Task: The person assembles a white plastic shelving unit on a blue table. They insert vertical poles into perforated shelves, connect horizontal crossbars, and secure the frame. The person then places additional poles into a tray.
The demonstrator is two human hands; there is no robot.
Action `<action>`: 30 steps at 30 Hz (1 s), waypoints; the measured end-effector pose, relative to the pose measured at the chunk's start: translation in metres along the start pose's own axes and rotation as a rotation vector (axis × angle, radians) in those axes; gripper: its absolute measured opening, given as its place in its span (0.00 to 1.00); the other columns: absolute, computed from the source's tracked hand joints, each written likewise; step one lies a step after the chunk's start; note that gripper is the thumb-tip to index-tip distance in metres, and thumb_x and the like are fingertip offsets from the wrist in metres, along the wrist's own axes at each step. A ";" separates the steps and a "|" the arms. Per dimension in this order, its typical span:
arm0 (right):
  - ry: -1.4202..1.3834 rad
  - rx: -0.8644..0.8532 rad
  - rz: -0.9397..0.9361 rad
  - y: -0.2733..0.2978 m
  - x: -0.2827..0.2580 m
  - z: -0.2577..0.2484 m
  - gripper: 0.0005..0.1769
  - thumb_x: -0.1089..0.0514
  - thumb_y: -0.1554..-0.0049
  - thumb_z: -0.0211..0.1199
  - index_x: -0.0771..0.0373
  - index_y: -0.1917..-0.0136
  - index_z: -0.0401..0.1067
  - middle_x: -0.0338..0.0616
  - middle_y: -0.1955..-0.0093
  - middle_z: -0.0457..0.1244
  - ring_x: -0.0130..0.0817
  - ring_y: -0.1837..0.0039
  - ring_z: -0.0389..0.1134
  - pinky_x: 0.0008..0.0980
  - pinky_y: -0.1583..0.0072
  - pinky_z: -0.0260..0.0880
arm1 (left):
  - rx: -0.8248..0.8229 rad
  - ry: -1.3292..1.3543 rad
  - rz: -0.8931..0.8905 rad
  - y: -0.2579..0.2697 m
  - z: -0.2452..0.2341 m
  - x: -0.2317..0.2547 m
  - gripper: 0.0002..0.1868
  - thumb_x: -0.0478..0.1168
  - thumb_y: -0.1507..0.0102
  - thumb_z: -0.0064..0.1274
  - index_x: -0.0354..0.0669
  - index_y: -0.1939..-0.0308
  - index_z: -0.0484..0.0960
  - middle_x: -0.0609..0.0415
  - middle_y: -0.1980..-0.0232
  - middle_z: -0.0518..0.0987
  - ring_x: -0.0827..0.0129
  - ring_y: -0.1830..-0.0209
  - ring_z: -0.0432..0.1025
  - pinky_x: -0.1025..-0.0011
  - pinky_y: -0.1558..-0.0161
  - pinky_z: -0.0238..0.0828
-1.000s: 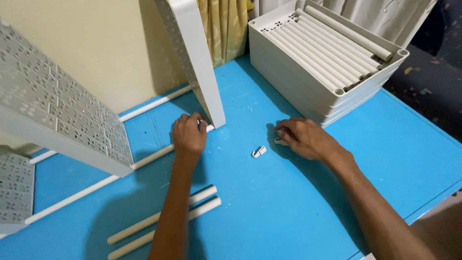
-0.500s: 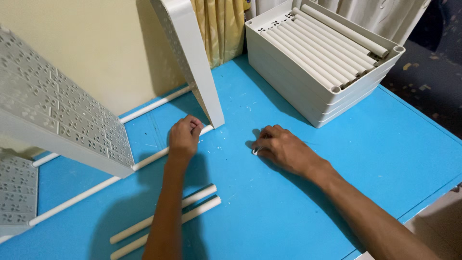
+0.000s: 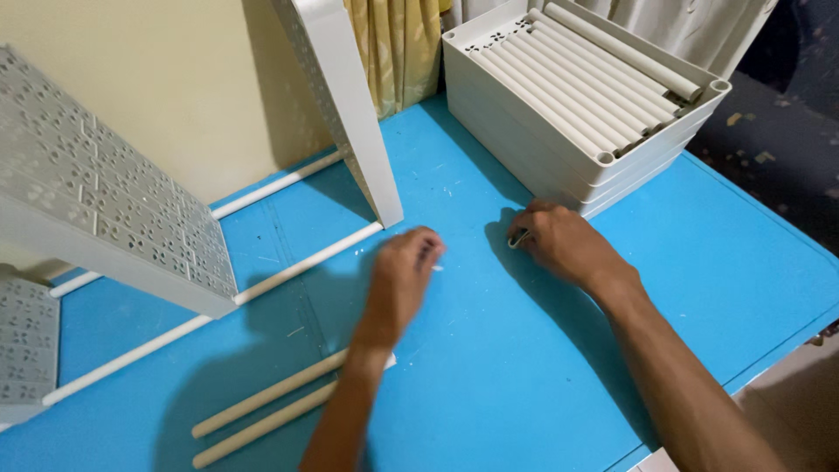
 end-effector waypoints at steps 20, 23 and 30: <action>0.001 0.190 -0.204 0.008 -0.031 -0.003 0.20 0.57 0.45 0.66 0.61 0.39 0.75 0.55 0.37 0.65 0.52 0.36 0.66 0.45 0.37 0.69 | 0.064 -0.193 0.019 0.046 -0.026 0.035 0.13 0.42 0.37 0.59 0.39 0.52 0.78 0.45 0.53 0.80 0.50 0.51 0.73 0.54 0.48 0.69; 0.029 0.123 -0.269 0.011 -0.057 0.013 0.20 0.51 0.42 0.65 0.61 0.39 0.74 0.53 0.36 0.64 0.50 0.34 0.65 0.45 0.36 0.68 | 0.076 -0.241 -0.026 0.081 -0.066 0.025 0.16 0.45 0.37 0.60 0.41 0.51 0.79 0.46 0.52 0.79 0.50 0.50 0.72 0.54 0.47 0.68; -0.101 -0.029 -0.671 0.039 -0.137 0.061 0.28 0.45 0.43 0.65 0.62 0.35 0.70 0.56 0.29 0.60 0.52 0.28 0.59 0.49 0.31 0.62 | 0.009 -0.435 -0.215 0.137 -0.104 -0.001 0.17 0.47 0.41 0.60 0.44 0.53 0.80 0.48 0.51 0.78 0.50 0.49 0.71 0.53 0.48 0.65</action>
Point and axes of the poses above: each hand's wrist, its own y-axis away from the middle knuckle, its own z-axis out of the palm, x = y × z, the point moved 4 cm from there along -y, towards the middle knuckle
